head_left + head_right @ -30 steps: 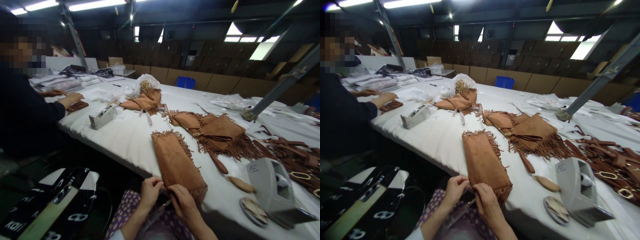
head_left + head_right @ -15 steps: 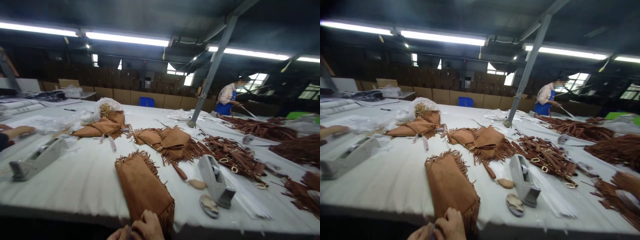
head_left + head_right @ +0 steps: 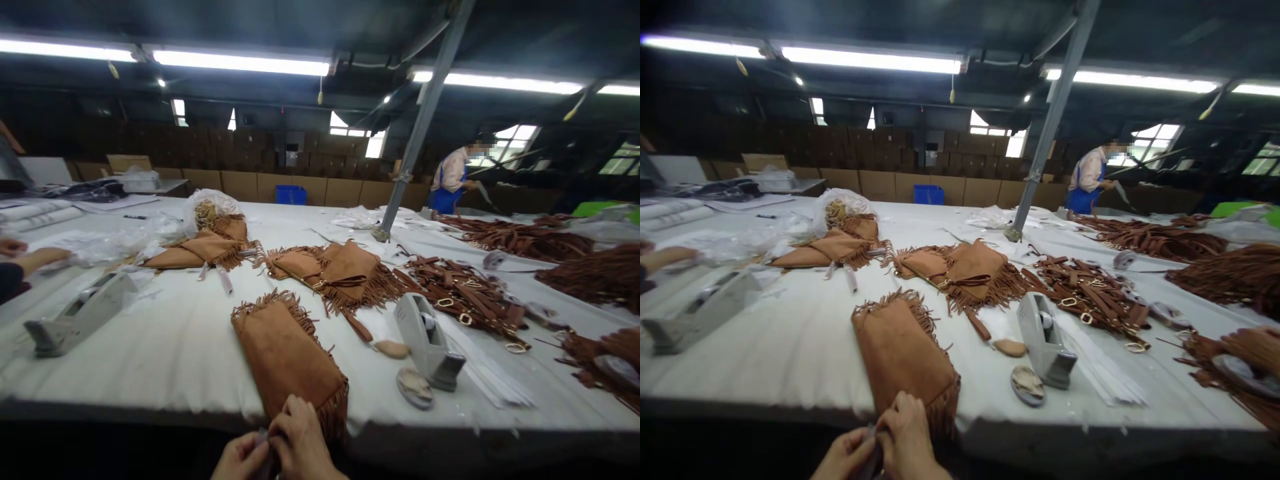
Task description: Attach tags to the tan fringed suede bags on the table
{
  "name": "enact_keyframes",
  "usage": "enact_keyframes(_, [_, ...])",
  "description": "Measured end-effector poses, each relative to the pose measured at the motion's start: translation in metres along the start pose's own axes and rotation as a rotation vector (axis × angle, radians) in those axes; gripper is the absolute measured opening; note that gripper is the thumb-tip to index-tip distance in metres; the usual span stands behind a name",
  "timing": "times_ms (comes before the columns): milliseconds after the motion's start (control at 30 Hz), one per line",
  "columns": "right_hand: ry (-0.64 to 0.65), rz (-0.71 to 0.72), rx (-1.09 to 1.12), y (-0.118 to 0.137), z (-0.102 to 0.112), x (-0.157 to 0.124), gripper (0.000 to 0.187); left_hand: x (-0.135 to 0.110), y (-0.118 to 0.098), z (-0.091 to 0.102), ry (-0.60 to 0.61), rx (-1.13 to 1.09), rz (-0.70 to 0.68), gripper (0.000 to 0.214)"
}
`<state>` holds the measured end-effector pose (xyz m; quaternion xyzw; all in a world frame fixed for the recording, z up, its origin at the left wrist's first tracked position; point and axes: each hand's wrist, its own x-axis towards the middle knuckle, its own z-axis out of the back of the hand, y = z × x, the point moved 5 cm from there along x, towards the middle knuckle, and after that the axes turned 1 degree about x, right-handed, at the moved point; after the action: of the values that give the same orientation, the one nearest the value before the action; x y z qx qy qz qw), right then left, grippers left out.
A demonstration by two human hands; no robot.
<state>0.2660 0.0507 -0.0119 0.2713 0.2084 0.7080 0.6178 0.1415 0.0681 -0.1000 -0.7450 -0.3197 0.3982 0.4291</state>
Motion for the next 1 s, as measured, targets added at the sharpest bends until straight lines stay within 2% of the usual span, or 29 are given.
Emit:
enact_keyframes(133, [0.024, 0.021, -0.017, 0.012, 0.009, 0.004, 0.014, -0.008, -0.023, -0.005, -0.048, -0.103, -0.006, 0.046])
enact_keyframes(200, [0.019, 0.057, 0.001, 0.01, 0.009, 0.007, 0.018, -0.007, -0.026, -0.006, -0.113, -0.203, 0.051, 0.041])
enact_keyframes(400, [-0.011, 0.146, 0.06, 0.002, 0.01, 0.009, 0.027, 0.002, -0.017, -0.003, -0.289, -0.292, 0.101, 0.025])
enact_keyframes(567, [0.016, 0.169, 0.104, 0.002, 0.014, 0.009, 0.025, 0.002, -0.015, -0.001, -0.408, -0.331, 0.077, 0.025])
enact_keyframes(833, [0.171, 0.161, 0.108, 0.011, 0.022, 0.019, 0.023, -0.008, -0.029, 0.002, -0.38, -0.306, 0.081, 0.031])
enact_keyframes(1000, [0.368, 0.185, 0.015, 0.021, 0.024, 0.033, 0.023, -0.009, -0.033, 0.001, -0.386, -0.244, 0.013, 0.034])
